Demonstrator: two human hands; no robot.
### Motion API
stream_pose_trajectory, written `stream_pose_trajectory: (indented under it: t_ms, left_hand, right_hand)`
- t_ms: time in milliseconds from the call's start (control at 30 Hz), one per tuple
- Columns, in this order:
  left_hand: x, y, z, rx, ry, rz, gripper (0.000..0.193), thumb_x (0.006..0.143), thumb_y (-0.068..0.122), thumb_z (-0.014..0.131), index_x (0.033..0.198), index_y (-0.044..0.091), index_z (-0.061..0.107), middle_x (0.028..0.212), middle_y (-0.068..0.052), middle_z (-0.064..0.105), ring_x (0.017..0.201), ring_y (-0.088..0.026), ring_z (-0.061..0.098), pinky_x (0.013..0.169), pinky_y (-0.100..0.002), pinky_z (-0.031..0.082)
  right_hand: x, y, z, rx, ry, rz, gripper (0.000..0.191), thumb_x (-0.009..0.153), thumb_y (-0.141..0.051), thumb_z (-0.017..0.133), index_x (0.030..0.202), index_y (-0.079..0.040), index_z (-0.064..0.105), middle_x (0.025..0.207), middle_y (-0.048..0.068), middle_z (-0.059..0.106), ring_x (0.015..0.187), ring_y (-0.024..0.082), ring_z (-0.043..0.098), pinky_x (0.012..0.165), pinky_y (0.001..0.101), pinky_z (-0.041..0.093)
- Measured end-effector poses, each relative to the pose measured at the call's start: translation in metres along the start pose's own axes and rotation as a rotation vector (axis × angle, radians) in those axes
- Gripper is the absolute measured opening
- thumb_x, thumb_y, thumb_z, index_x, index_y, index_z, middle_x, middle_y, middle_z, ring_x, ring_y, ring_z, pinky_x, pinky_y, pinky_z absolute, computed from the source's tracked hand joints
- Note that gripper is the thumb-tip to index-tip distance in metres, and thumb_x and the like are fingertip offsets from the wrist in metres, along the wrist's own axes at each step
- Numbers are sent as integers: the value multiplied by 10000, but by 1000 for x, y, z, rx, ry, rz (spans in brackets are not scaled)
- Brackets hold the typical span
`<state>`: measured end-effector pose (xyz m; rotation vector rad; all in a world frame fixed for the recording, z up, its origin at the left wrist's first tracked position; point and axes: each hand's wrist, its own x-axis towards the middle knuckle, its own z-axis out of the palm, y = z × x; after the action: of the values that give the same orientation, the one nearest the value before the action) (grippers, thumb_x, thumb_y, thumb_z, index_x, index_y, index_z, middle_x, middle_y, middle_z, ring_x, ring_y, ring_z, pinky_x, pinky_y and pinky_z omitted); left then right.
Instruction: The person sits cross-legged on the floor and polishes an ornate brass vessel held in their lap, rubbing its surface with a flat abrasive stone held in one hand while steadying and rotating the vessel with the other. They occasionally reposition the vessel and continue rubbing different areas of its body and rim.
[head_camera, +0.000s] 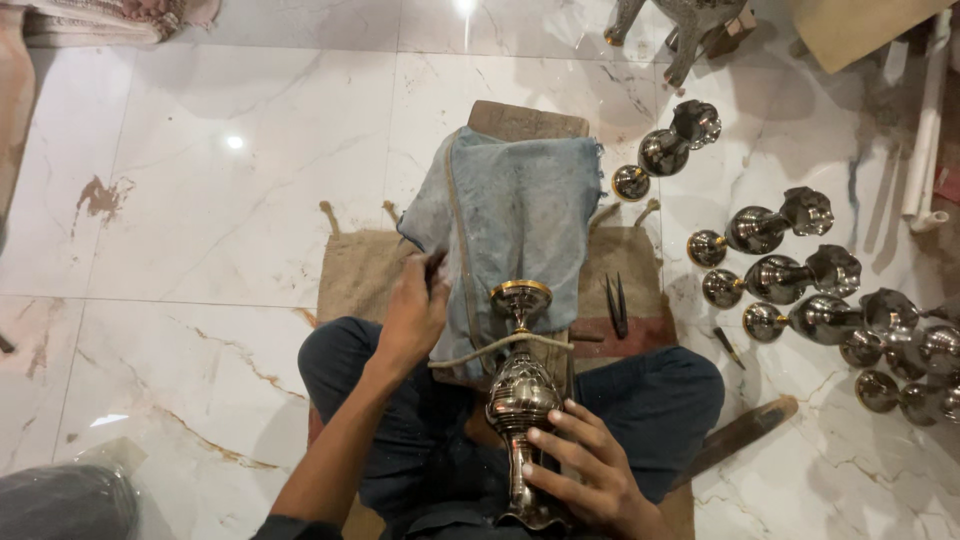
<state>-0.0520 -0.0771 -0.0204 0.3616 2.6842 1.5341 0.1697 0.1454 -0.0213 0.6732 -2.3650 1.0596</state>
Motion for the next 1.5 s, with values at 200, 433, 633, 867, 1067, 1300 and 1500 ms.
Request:
stream_pose_trajectory:
  t_ms: [200,433,633,867,1067,1300,1500]
  left_hand:
    - [47,23,12,28,-194,150,314,944,87,698,1254,56,656,1056,-178,691,963,-292,718,836,-391,584]
    - [78,57,44,-164,-621,144,430,948,175,737,1330,61,578,1110,-143,757,992,-254,764,863,-387,610]
    - [84,67,46,-23,-705,385,491,937,185,716,1385,72,552,1123,-145,706,962,-297,729,848,-421,570]
    - [78,67,43,-45,-687,499,370,967,154,707,1317,93,600,1087,-132,653,949,-340,708,787,-437,550]
    - [74,72,44,25,-679,529,442,918,120,716,1344,91,602,1022,-148,625,855,-353,667,730,-456,519]
    - [74,64,52,-70,-636,390,371,932,118,699,1293,79,623,1049,-110,701,868,-260,734,787,-388,590]
    - [79,64,54,7,-662,400,338,933,154,729,1239,46,633,1052,-125,685,848,-271,710,769,-408,564]
  right_hand:
    - [-15,50,2,-17,57,943,470,860,-200,801,1277,-184,584,1025,119,671,887,280,707,764,465,612]
    - [-43,64,35,-297,-772,1221,788,908,-339,726,1577,-185,341,1161,203,597,970,347,660,792,481,577]
    - [-55,94,1,-57,-178,1439,783,889,-275,731,1557,-110,356,1121,205,656,893,276,695,744,409,591]
    - [-1,96,-50,-82,167,888,879,834,-239,768,1515,-7,263,1117,150,711,835,199,733,729,340,608]
    - [63,100,-95,-402,-98,721,851,866,-231,763,1584,-202,308,979,132,745,803,273,743,734,426,602]
    - [113,105,-120,-632,-730,899,689,1042,-296,602,1613,-367,223,1001,122,683,713,253,746,667,381,627]
    - [116,109,-120,-641,-672,855,808,929,-300,707,1608,-361,272,998,101,681,696,238,731,638,395,623]
